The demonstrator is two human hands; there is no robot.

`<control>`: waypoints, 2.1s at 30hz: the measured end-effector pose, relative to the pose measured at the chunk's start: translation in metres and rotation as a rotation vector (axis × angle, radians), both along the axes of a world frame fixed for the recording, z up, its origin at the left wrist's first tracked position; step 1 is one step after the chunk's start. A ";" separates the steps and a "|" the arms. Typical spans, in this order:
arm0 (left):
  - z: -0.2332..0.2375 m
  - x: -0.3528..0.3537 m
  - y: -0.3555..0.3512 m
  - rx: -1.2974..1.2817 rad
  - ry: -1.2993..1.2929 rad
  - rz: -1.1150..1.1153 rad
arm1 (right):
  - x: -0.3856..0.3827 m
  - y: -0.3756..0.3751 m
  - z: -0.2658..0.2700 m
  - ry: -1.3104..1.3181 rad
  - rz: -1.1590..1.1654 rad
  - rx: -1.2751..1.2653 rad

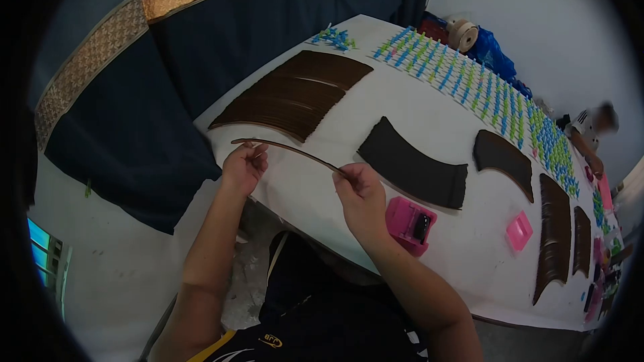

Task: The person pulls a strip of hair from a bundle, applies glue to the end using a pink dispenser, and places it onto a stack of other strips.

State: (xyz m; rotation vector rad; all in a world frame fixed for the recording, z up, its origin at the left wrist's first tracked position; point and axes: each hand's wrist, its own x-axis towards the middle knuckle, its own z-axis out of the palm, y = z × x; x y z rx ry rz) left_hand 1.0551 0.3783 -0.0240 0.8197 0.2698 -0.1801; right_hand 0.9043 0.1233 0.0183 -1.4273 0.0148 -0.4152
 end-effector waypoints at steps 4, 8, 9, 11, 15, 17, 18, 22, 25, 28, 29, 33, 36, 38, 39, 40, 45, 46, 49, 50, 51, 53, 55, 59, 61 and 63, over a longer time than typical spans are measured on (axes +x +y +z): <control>0.000 0.023 0.023 0.145 0.034 -0.127 | 0.040 0.027 -0.009 0.157 0.023 -0.051; 0.000 0.046 0.041 0.207 0.043 -0.180 | 0.073 0.042 -0.021 0.160 0.026 -0.138; 0.002 0.050 0.044 0.293 0.062 -0.230 | 0.080 0.045 -0.022 0.169 -0.003 -0.205; 0.004 0.056 0.050 0.376 0.082 -0.276 | 0.090 0.048 -0.025 0.177 -0.027 -0.274; 0.003 0.050 0.049 1.007 -0.155 -0.278 | 0.101 0.050 -0.030 0.232 -0.067 -0.480; -0.001 0.031 0.043 1.372 -0.350 -0.174 | 0.101 0.051 -0.032 0.231 -0.096 -0.578; 0.001 0.016 0.042 1.631 -0.450 -0.070 | 0.099 0.052 -0.029 0.235 -0.111 -0.653; -0.001 0.010 0.044 1.949 -0.470 0.087 | 0.098 0.052 -0.037 0.191 -0.195 -0.893; -0.009 0.022 0.052 1.993 -0.495 0.216 | 0.100 0.053 -0.039 0.190 -0.211 -0.959; -0.011 0.032 0.058 2.005 -0.505 0.241 | 0.103 0.058 -0.041 0.178 -0.225 -0.984; -0.010 0.035 0.059 2.007 -0.507 0.239 | 0.105 0.059 -0.041 0.180 -0.225 -0.981; -0.008 0.040 0.060 2.021 -0.482 0.231 | 0.113 0.062 -0.043 0.184 -0.231 -1.015; -0.006 0.042 0.060 2.027 -0.460 0.228 | 0.119 0.064 -0.044 0.186 -0.223 -1.002; -0.005 0.044 0.061 2.028 -0.437 0.219 | 0.122 0.065 -0.045 0.188 -0.222 -0.988; -0.004 0.045 0.061 2.034 -0.425 0.207 | 0.124 0.065 -0.045 0.195 -0.222 -0.990; -0.004 0.046 0.062 2.040 -0.412 0.196 | 0.125 0.065 -0.045 0.202 -0.222 -0.992; -0.003 0.047 0.064 2.058 -0.394 0.222 | 0.127 0.067 -0.045 0.192 -0.226 -1.002; -0.003 0.047 0.064 2.065 -0.383 0.221 | 0.127 0.067 -0.044 0.196 -0.229 -1.010; -0.004 0.048 0.065 2.069 -0.374 0.217 | 0.128 0.068 -0.043 0.201 -0.222 -0.998; -0.005 0.048 0.065 2.070 -0.374 0.216 | 0.129 0.068 -0.044 0.202 -0.221 -0.997; -0.005 0.048 0.065 2.070 -0.379 0.226 | 0.129 0.069 -0.044 0.206 -0.224 -1.004; -0.005 0.048 0.064 2.070 -0.386 0.235 | 0.130 0.069 -0.044 0.210 -0.228 -1.011; -0.004 0.048 0.064 2.083 -0.375 0.226 | 0.129 0.070 -0.043 0.213 -0.231 -1.018; -0.009 0.049 0.065 2.081 -0.389 0.252 | 0.129 0.071 -0.043 0.198 -0.241 -1.024; -0.008 0.049 0.065 2.075 -0.370 0.230 | 0.129 0.071 -0.042 0.199 -0.232 -1.024; -0.007 0.048 0.065 2.075 -0.372 0.229 | 0.129 0.071 -0.042 0.197 -0.233 -1.021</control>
